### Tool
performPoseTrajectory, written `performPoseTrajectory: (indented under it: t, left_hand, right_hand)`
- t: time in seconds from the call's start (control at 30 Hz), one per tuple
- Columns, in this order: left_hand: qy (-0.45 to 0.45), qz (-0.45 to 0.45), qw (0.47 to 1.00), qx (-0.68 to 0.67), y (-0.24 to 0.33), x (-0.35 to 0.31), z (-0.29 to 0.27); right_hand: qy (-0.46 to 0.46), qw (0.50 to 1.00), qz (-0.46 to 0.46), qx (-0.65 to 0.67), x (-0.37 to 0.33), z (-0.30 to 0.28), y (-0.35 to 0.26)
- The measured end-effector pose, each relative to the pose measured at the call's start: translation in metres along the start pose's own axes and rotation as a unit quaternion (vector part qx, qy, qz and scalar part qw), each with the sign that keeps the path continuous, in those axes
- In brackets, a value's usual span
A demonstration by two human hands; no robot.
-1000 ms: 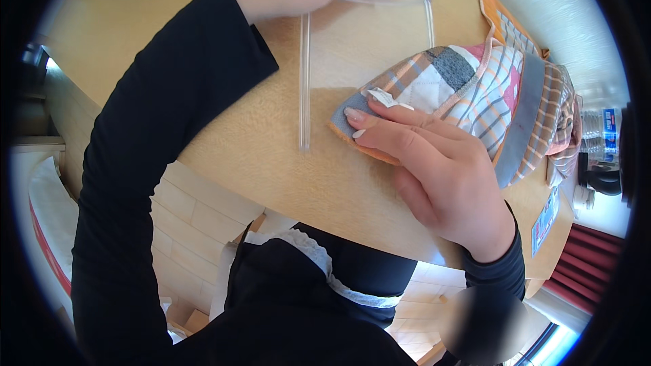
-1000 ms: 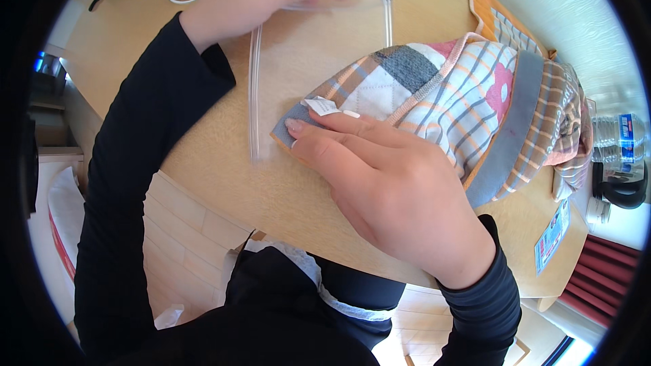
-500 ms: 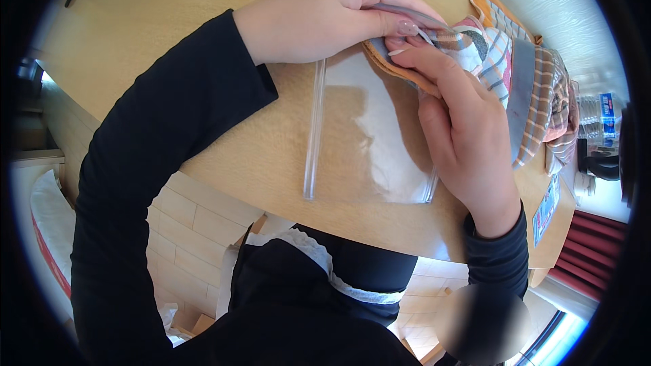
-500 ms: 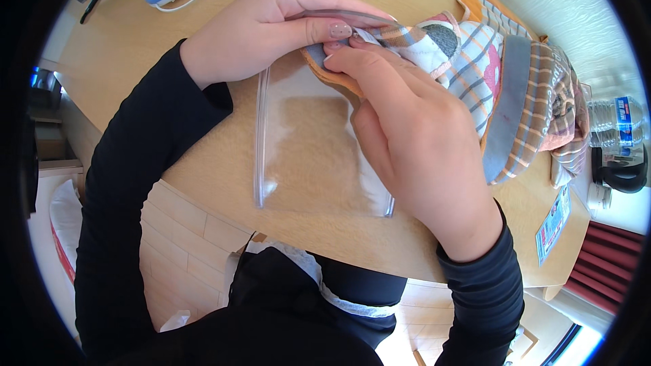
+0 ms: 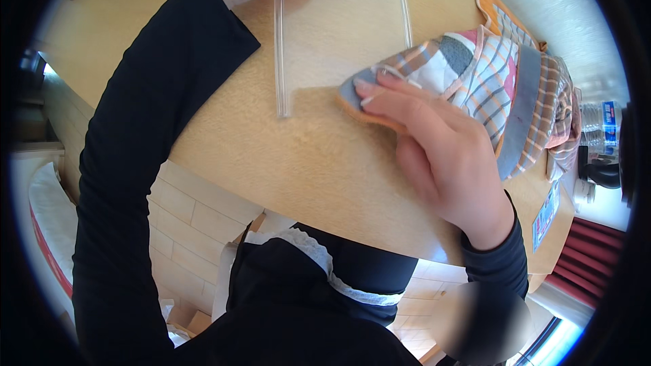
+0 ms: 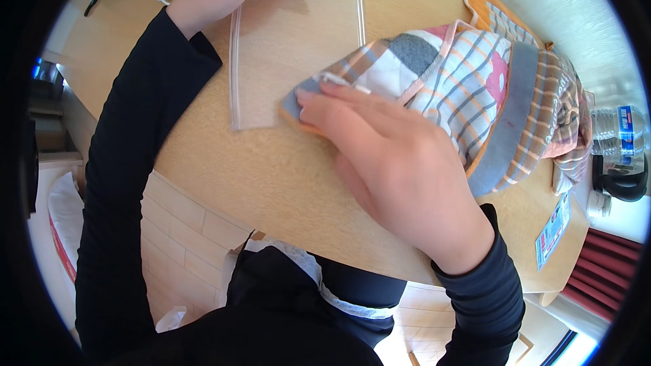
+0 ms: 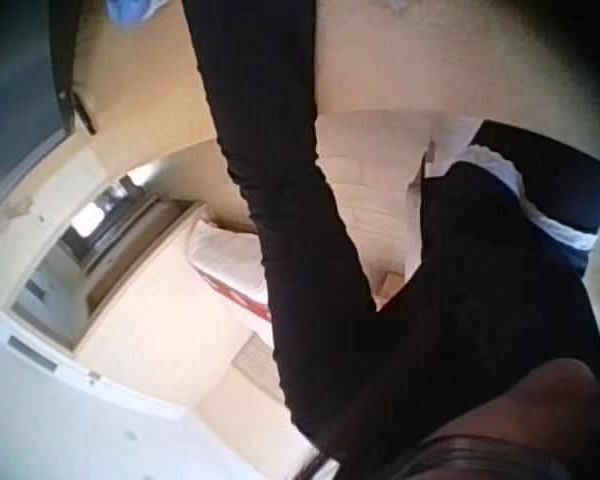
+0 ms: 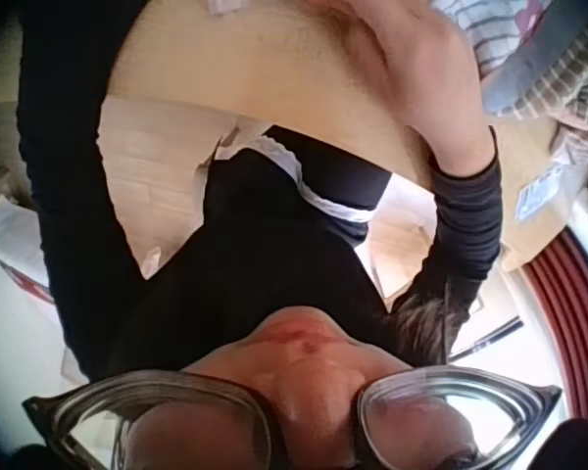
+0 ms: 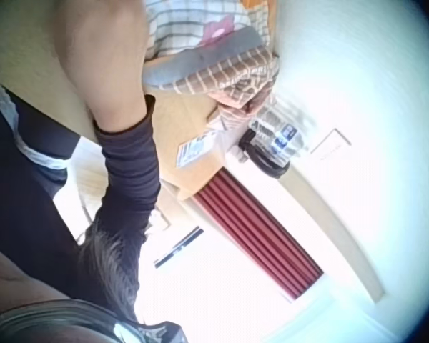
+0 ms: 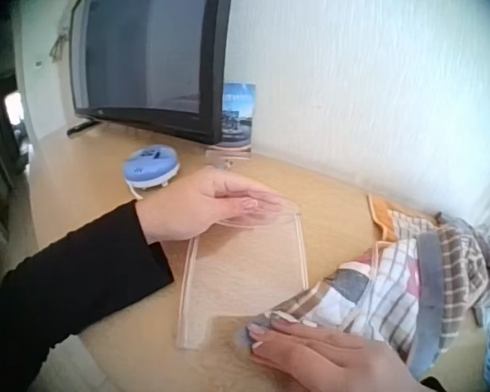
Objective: The person wipes a clear acrylic sheet with a cloth, then wipes a white paper and a printed card. The person places the card into the acrylic holder and sets the assembled holder upright on the table.
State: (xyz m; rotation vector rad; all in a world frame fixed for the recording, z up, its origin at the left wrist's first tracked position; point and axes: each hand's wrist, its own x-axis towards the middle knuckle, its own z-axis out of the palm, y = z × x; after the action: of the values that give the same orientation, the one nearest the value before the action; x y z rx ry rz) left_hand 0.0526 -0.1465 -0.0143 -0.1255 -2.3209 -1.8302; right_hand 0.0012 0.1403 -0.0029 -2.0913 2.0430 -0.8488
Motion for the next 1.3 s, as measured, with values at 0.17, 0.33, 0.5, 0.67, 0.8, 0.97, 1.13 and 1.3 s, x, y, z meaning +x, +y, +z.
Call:
performPoseTrajectory:
  t: [0.17, 0.33, 0.5, 0.67, 0.8, 0.97, 1.13, 1.3]
  left_hand:
    - [-0.074, 0.029, 0.99, 0.118, 0.042, -0.013, 0.04]
    - [-0.035, 0.083, 0.982, 0.164, 0.041, -0.023, 0.055]
    - [0.035, -0.009, 0.998, 0.044, 0.031, -0.021, 0.035]
    - [0.134, 0.121, 0.976, 0.122, 0.036, -0.022, -0.024]
    - [0.089, 0.179, 0.975, 0.099, 0.018, -0.018, -0.025]
    - [-0.024, 0.152, 0.981, 0.121, 0.016, -0.02, 0.025]
    - [-0.003, 0.18, 0.975, 0.128, 0.012, -0.017, 0.059]
    - [0.009, 0.155, 0.985, 0.079, 0.009, -0.011, 0.07]
  right_hand:
    - [0.072, 0.995, 0.058, -0.035, 0.003, -0.01, 0.013]
    - [0.07, 0.995, 0.058, -0.031, 0.0, -0.01, 0.017]
    - [0.07, 0.997, -0.002, -0.042, -0.002, -0.003, 0.017]
    - [0.029, 0.998, -0.045, -0.012, -0.001, 0.01, 0.002]
    - [0.031, 0.998, -0.05, -0.033, -0.003, 0.014, 0.008]
    - [0.078, 0.997, -0.009, -0.017, 0.006, 0.001, 0.007]
    - [0.105, 0.993, 0.03, -0.04, 0.004, -0.007, 0.013]
    - [0.114, 0.992, -0.001, -0.052, 0.017, 0.004, 0.008]
